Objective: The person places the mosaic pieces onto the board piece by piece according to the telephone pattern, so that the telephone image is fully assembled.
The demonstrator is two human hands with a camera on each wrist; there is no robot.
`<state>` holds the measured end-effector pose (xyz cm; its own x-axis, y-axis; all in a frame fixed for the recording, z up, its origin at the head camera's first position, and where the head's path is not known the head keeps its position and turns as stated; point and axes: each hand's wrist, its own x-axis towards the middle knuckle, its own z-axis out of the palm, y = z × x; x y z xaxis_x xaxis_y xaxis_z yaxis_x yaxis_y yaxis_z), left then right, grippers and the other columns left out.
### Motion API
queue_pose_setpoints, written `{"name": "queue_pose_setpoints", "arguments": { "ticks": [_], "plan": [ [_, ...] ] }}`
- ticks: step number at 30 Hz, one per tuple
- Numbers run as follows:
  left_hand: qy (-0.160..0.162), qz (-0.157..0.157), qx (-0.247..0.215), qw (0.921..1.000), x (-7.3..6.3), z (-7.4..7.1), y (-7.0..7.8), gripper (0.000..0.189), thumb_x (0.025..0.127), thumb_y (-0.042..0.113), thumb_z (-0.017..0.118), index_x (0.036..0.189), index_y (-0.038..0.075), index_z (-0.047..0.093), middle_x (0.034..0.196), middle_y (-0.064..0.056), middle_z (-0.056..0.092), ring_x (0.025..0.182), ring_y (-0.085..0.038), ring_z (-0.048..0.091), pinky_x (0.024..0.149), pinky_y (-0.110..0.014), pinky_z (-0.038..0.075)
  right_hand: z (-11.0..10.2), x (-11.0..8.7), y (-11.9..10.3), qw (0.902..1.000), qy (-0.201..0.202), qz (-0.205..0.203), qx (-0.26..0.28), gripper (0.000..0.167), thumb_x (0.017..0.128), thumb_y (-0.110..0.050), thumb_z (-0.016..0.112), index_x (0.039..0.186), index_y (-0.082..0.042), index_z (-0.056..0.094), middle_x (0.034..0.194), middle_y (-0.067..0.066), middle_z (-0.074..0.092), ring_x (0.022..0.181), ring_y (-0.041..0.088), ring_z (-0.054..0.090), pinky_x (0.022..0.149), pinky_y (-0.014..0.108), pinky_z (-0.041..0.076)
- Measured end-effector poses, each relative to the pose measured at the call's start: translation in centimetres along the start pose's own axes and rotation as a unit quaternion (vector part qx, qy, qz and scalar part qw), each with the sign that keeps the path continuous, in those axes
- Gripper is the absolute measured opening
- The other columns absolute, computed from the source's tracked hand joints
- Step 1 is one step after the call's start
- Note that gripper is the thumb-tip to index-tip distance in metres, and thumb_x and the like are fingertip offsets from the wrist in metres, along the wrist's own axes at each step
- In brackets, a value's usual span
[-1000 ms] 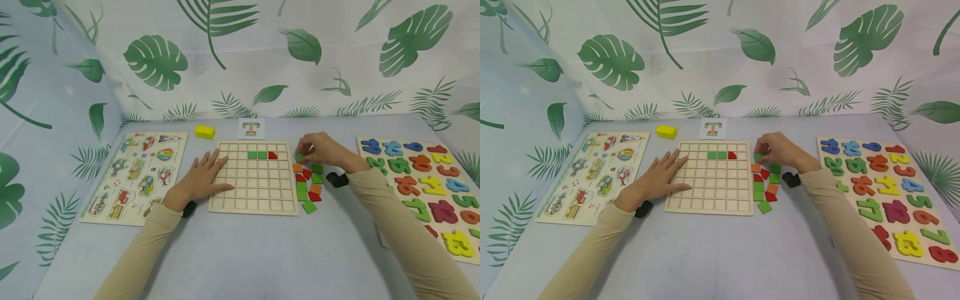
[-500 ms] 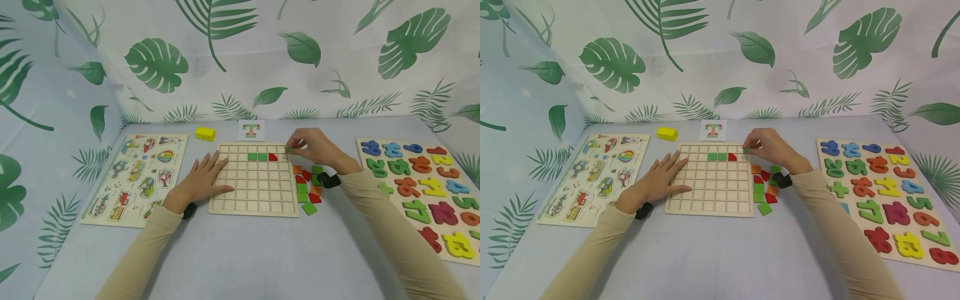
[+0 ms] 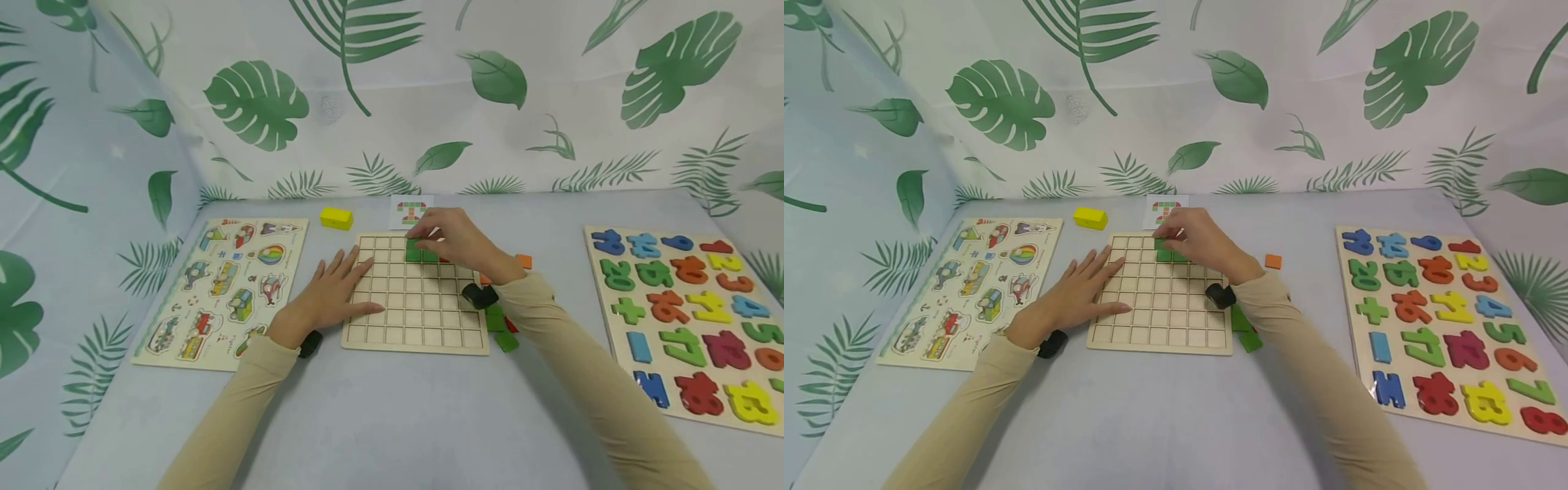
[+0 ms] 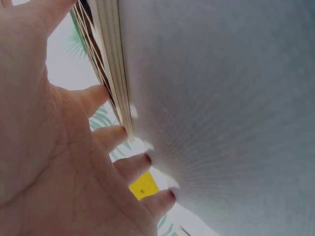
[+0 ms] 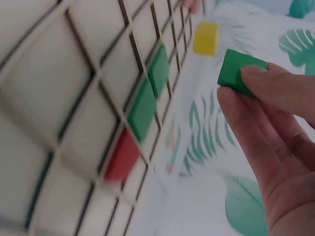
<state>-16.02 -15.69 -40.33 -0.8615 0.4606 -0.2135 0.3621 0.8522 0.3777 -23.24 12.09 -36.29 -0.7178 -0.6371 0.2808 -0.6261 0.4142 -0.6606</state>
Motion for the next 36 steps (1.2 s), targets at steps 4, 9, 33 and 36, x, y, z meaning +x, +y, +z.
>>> {"name": "queue_pose_setpoints", "arguments": {
  "ticks": [4,9,33,36],
  "plan": [
    [0.000,-0.003,0.005,1.0000,0.1,0.0,-0.1,0.094,0.099,0.065,0.059,0.170,0.017,0.019,0.175,-0.013,-0.002,0.160,-0.041,0.000,0.125,-0.064,0.003,1.4,0.8,-0.2,0.9997,-0.007,-0.016,-0.018,0.018,0.091,0.008,0.075,0.109,0.007,0.078,0.099,0.017,0.071,0.091,0.032,0.070,0.082,0.041,0.062],
    [0.002,-0.001,0.001,1.0000,0.1,0.1,-0.1,0.094,0.099,0.063,0.060,0.169,0.016,0.019,0.175,-0.014,-0.001,0.160,-0.042,0.001,0.125,-0.066,0.003,2.8,1.3,-0.3,0.9992,-0.004,-0.020,-0.034,0.019,0.090,0.012,0.074,0.108,0.009,0.078,0.100,0.019,0.074,0.089,0.032,0.071,0.081,0.040,0.062],
    [-0.007,-0.008,0.001,0.9999,0.1,0.0,-0.1,0.095,0.099,0.065,0.059,0.170,0.018,0.018,0.175,-0.013,-0.002,0.160,-0.040,-0.002,0.125,-0.065,0.002,3.9,2.2,-0.6,0.9966,-0.040,0.046,-0.055,0.013,0.093,0.005,0.076,0.105,0.005,0.081,0.101,0.017,0.072,0.093,0.032,0.072,0.082,0.039,0.061],
    [-0.008,-0.007,-0.001,0.9999,0.1,-0.1,-0.1,0.095,0.099,0.065,0.059,0.170,0.018,0.018,0.175,-0.013,-0.002,0.160,-0.040,-0.002,0.125,-0.065,0.002,3.9,2.3,-0.6,0.9952,-0.043,0.061,-0.063,0.014,0.094,0.004,0.075,0.107,0.004,0.080,0.103,0.017,0.073,0.095,0.032,0.072,0.083,0.038,0.061]
  ]
}}
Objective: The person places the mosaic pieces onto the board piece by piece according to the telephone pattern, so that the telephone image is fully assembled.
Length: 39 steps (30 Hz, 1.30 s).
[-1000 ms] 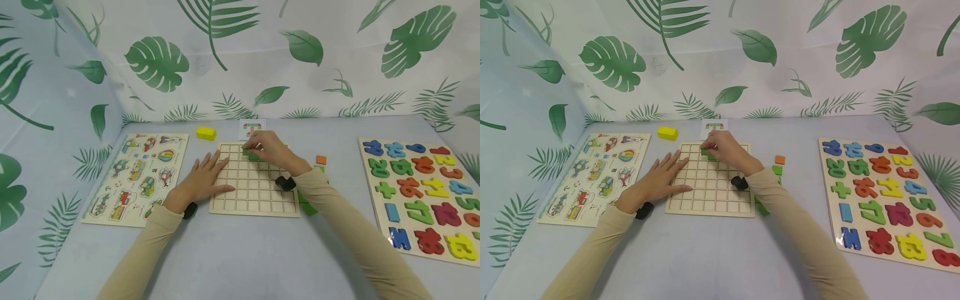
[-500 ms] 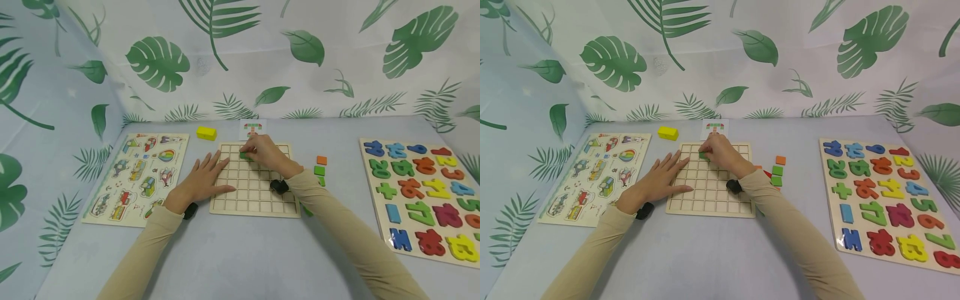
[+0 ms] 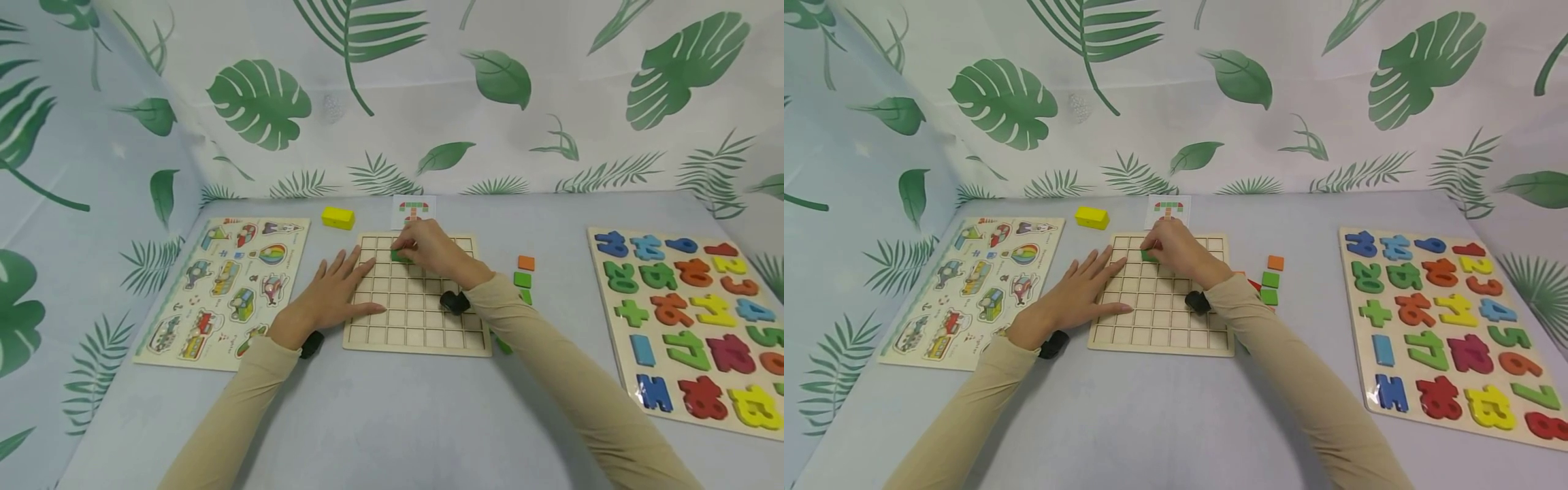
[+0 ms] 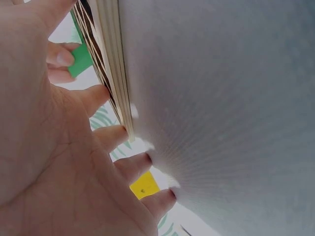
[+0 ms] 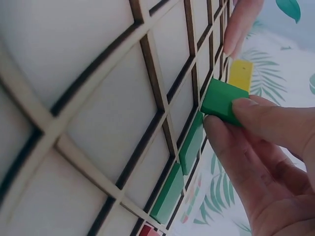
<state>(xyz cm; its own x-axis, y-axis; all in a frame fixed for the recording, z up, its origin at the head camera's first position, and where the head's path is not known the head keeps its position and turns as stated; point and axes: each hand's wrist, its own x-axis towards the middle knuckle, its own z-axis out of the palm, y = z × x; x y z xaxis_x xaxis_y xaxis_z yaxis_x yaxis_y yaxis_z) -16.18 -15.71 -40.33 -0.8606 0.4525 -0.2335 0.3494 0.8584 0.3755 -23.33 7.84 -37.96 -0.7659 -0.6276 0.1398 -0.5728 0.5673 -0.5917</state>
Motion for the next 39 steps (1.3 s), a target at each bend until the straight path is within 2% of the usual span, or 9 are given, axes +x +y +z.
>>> {"name": "queue_pose_setpoints", "arguments": {
  "ticks": [4,7,10,14,17,23,27,31,39],
  "plan": [
    [-0.001,0.002,0.001,1.0000,0.1,0.0,0.0,0.095,0.099,0.065,0.059,0.170,0.018,0.017,0.175,-0.013,-0.003,0.160,-0.040,-0.002,0.125,-0.065,0.002,-0.1,0.1,0.0,0.9999,0.001,0.011,-0.008,0.015,0.094,0.004,0.074,0.108,0.004,0.080,0.106,0.017,0.074,0.097,0.031,0.073,0.084,0.038,0.061],
    [-0.001,0.001,0.004,1.0000,0.1,-0.1,0.1,0.095,0.099,0.066,0.058,0.170,0.018,0.017,0.175,-0.012,-0.004,0.160,-0.040,-0.002,0.125,-0.064,0.001,-0.2,0.2,0.0,0.9999,0.002,0.003,-0.016,0.013,0.094,0.005,0.074,0.106,0.005,0.080,0.104,0.018,0.076,0.097,0.032,0.072,0.086,0.040,0.061],
    [-0.001,0.000,0.006,1.0000,0.1,-0.1,0.0,0.095,0.099,0.066,0.058,0.170,0.018,0.016,0.175,-0.012,-0.004,0.160,-0.039,-0.002,0.125,-0.064,0.001,-0.3,0.4,-0.1,0.9997,-0.003,-0.010,-0.023,0.013,0.093,0.006,0.075,0.104,0.006,0.080,0.103,0.019,0.077,0.097,0.033,0.074,0.099,0.043,0.056],
    [-0.001,0.002,0.008,1.0000,0.2,-0.1,0.0,0.095,0.099,0.066,0.058,0.170,0.018,0.017,0.175,-0.013,-0.003,0.160,-0.040,-0.002,0.125,-0.064,0.002,-0.5,0.8,0.0,0.9992,-0.016,-0.017,-0.032,0.013,0.092,0.006,0.075,0.105,0.006,0.080,0.104,0.020,0.078,0.096,0.032,0.076,0.103,0.044,0.054],
    [-0.002,0.003,0.007,1.0000,0.1,-0.1,0.0,0.095,0.099,0.066,0.058,0.170,0.018,0.017,0.175,-0.013,-0.003,0.160,-0.040,-0.002,0.125,-0.064,0.002,-0.6,0.8,0.1,0.9988,-0.025,-0.014,-0.040,0.014,0.092,0.005,0.075,0.105,0.006,0.080,0.104,0.019,0.078,0.094,0.031,0.076,0.092,0.042,0.059],
    [-0.003,0.000,0.003,1.0000,0.0,-0.2,0.1,0.095,0.099,0.066,0.058,0.170,0.018,0.017,0.175,-0.012,-0.003,0.160,-0.040,-0.002,0.125,-0.064,0.002,-0.5,1.0,0.1,0.9979,-0.038,-0.019,-0.048,0.016,0.093,0.005,0.076,0.108,0.007,0.079,0.104,0.020,0.077,0.094,0.031,0.075,0.086,0.039,0.061],
    [-0.002,-0.002,0.000,1.0000,0.0,-0.2,0.0,0.095,0.099,0.065,0.059,0.170,0.018,0.017,0.175,-0.012,-0.003,0.160,-0.040,-0.002,0.125,-0.064,0.001,-0.4,1.3,-0.1,0.9965,-0.051,-0.020,-0.063,0.017,0.093,0.005,0.075,0.109,0.008,0.079,0.105,0.021,0.077,0.096,0.032,0.074,0.085,0.039,0.061],
    [-0.004,-0.001,0.002,1.0000,0.0,-0.1,-0.1,0.095,0.099,0.066,0.058,0.170,0.019,0.016,0.175,-0.012,-0.004,0.160,-0.039,-0.003,0.125,-0.064,0.001,-0.3,1.6,-0.4,0.9956,-0.064,0.004,-0.069,0.016,0.094,0.004,0.074,0.109,0.008,0.079,0.108,0.022,0.077,0.099,0.033,0.075,0.088,0.040,0.061],
    [-0.002,0.002,0.000,1.0000,0.0,0.0,-0.1,0.095,0.099,0.065,0.059,0.170,0.018,0.017,0.175,-0.012,-0.003,0.160,-0.040,-0.003,0.125,-0.064,0.001,0.0,1.7,-0.7,0.9947,-0.064,0.014,-0.079,0.014,0.096,0.007,0.070,0.107,0.008,0.079,0.109,0.023,0.076,0.101,0.033,0.075,0.094,0.042,0.059]
  ]
}}
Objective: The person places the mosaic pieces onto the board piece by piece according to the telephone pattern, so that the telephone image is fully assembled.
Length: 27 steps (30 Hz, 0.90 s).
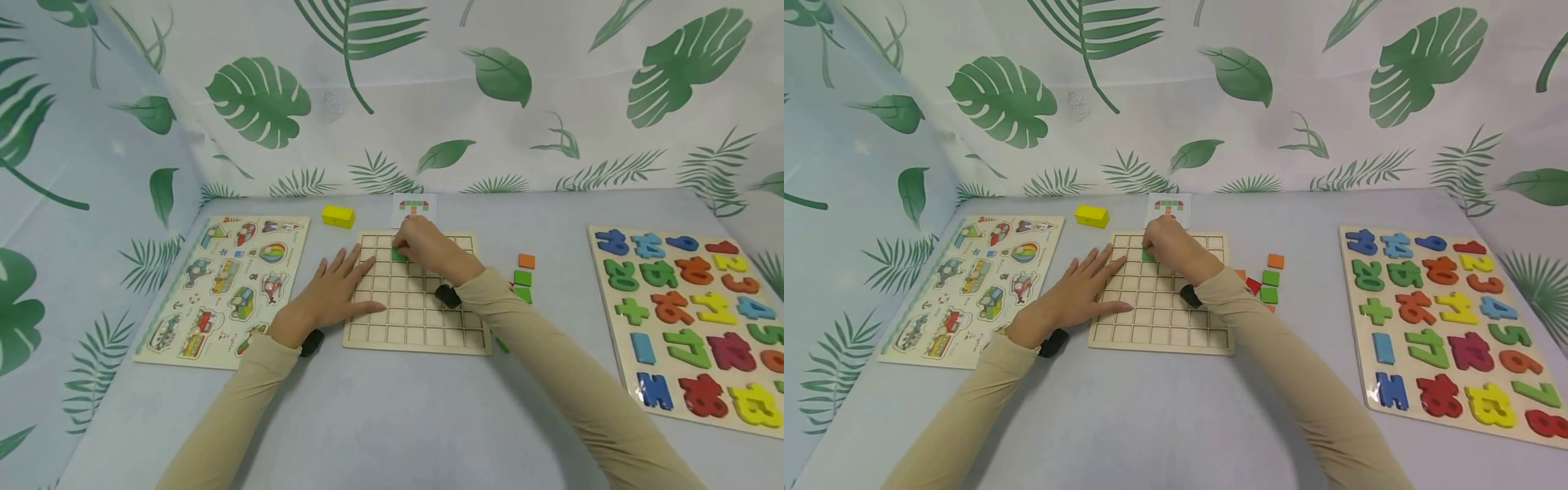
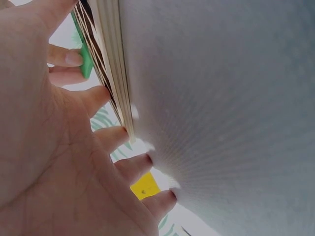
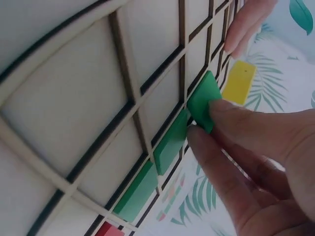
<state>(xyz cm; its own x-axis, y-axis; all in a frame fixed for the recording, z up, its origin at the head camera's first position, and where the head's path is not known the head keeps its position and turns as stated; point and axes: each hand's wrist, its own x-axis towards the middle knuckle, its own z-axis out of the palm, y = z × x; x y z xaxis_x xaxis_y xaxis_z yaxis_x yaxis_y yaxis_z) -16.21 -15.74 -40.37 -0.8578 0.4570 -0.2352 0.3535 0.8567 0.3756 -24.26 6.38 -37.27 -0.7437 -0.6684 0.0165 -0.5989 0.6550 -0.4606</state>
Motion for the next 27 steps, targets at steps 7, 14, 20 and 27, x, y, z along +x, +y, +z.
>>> {"name": "queue_pose_setpoints", "arguments": {
  "ticks": [7,14,20,27],
  "plan": [
    [0.002,0.001,-0.001,1.0000,0.0,0.0,0.0,0.094,0.099,0.064,0.059,0.170,0.017,0.018,0.175,-0.013,-0.003,0.160,-0.040,-0.002,0.125,-0.065,0.002,-0.1,0.0,-0.5,0.9998,-0.005,0.009,-0.016,0.017,0.097,0.008,0.068,0.086,0.004,0.081,0.091,0.016,0.079,0.078,0.020,0.067,0.084,0.039,0.058],
    [0.001,-0.002,0.001,1.0000,-0.1,-0.2,0.1,0.094,0.099,0.064,0.059,0.170,0.018,0.017,0.175,-0.013,-0.003,0.160,-0.040,-0.002,0.125,-0.065,0.001,0.0,0.1,-0.8,0.9994,0.002,0.020,-0.028,0.013,0.096,0.008,0.070,0.091,0.005,0.082,0.100,0.018,0.079,0.102,0.034,0.072,0.107,0.049,0.050],
    [0.005,0.002,-0.004,1.0000,-0.1,-0.1,0.1,0.094,0.099,0.063,0.060,0.169,0.017,0.019,0.175,-0.014,-0.002,0.160,-0.041,-0.001,0.125,-0.065,0.002,-0.1,0.0,-1.3,0.9988,-0.009,0.046,-0.016,0.012,0.096,0.008,0.069,0.098,0.007,0.081,0.106,0.021,0.077,0.102,0.032,0.074,0.099,0.045,0.056],
    [0.006,0.005,-0.005,1.0000,-0.2,0.0,0.0,0.093,0.100,0.063,0.060,0.169,0.017,0.018,0.175,-0.014,-0.003,0.160,-0.042,-0.001,0.124,-0.066,0.001,0.0,-0.5,-1.2,0.9998,-0.020,0.006,0.006,0.014,0.096,0.011,0.067,0.094,0.008,0.081,0.103,0.022,0.077,0.099,0.032,0.072,0.086,0.039,0.060]
  ]
}}
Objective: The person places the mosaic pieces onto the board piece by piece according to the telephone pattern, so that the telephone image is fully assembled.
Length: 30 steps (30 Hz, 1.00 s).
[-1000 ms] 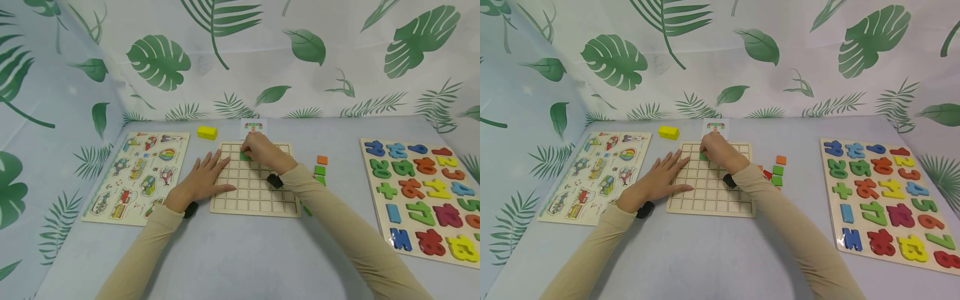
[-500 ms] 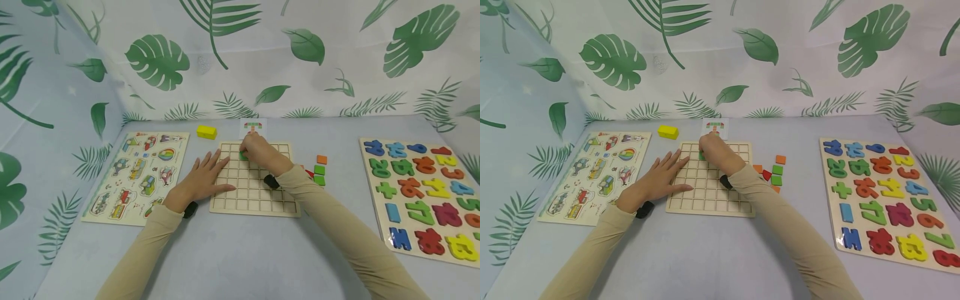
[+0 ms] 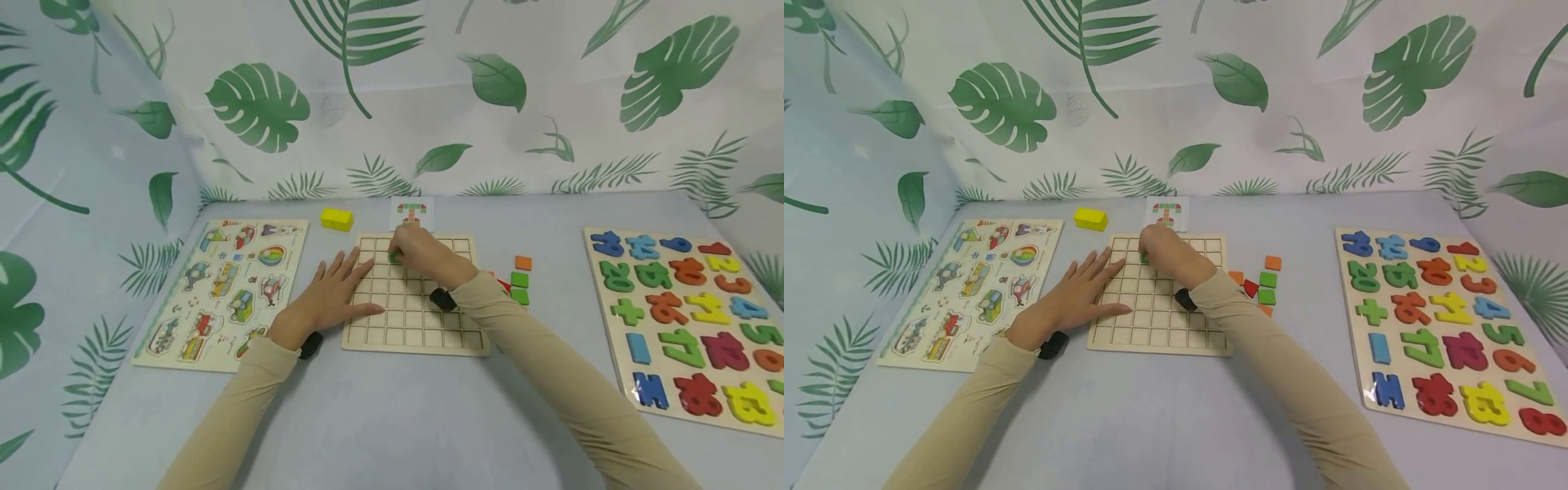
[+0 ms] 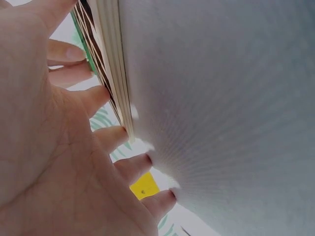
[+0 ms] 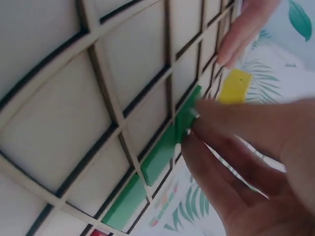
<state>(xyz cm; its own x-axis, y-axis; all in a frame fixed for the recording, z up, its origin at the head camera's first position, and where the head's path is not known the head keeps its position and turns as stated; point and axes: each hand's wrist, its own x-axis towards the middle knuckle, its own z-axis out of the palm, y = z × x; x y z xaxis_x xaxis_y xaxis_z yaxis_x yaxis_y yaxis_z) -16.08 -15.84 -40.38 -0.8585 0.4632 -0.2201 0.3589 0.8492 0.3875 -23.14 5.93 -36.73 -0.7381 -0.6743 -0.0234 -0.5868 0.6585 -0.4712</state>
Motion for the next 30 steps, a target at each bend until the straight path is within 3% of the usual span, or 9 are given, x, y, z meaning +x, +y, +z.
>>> {"name": "queue_pose_setpoints", "arguments": {
  "ticks": [4,7,13,23,30],
  "plan": [
    [0.000,0.001,0.003,1.0000,-0.1,0.1,0.1,0.093,0.100,0.062,0.059,0.169,0.016,0.019,0.175,-0.015,-0.002,0.160,-0.043,0.000,0.124,-0.066,0.002,-0.5,-0.9,0.5,0.9983,-0.014,-0.056,0.010,0.012,0.097,0.007,0.068,0.102,0.010,0.079,0.106,0.021,0.074,0.102,0.034,0.067,0.089,0.042,0.057],
    [0.000,0.001,0.009,1.0000,-0.1,0.1,0.2,0.093,0.100,0.063,0.059,0.169,0.016,0.020,0.175,-0.015,-0.001,0.159,-0.043,0.001,0.124,-0.066,0.003,-1.5,-1.9,1.1,0.9973,-0.035,-0.063,0.013,0.020,0.099,0.001,0.068,0.115,0.009,0.076,0.114,0.021,0.072,0.109,0.035,0.067,0.095,0.046,0.056],
    [0.000,0.003,0.012,0.9999,-0.1,0.1,0.3,0.094,0.099,0.063,0.060,0.169,0.014,0.020,0.175,-0.017,0.000,0.159,-0.044,0.003,0.124,-0.066,0.004,-4.4,-4.7,3.0,0.9964,-0.073,-0.037,0.023,0.027,0.101,-0.002,0.066,0.125,0.006,0.072,0.123,0.021,0.067,0.116,0.038,0.066,0.101,0.050,0.053],
    [0.009,0.014,0.001,0.9999,-0.2,0.1,0.4,0.091,0.101,0.057,0.062,0.169,0.013,0.021,0.174,-0.020,0.001,0.159,-0.045,0.001,0.124,-0.067,0.002,-8.2,-9.9,6.5,0.9972,-0.046,0.015,0.057,0.022,0.095,0.001,0.074,0.116,0.007,0.074,0.114,0.019,0.072,0.102,0.033,0.071,0.095,0.049,0.057],
    [0.012,0.012,-0.005,0.9998,-0.4,0.0,0.4,0.092,0.100,0.057,0.063,0.169,0.013,0.021,0.174,-0.019,0.001,0.159,-0.044,0.001,0.124,-0.067,0.002,-8.5,-11.7,8.4,0.9895,-0.105,0.090,0.042,0.028,0.094,-0.008,0.077,0.119,0.004,0.075,0.111,0.012,0.075,0.100,0.027,0.069,0.083,0.043,0.060]
  ]
}}
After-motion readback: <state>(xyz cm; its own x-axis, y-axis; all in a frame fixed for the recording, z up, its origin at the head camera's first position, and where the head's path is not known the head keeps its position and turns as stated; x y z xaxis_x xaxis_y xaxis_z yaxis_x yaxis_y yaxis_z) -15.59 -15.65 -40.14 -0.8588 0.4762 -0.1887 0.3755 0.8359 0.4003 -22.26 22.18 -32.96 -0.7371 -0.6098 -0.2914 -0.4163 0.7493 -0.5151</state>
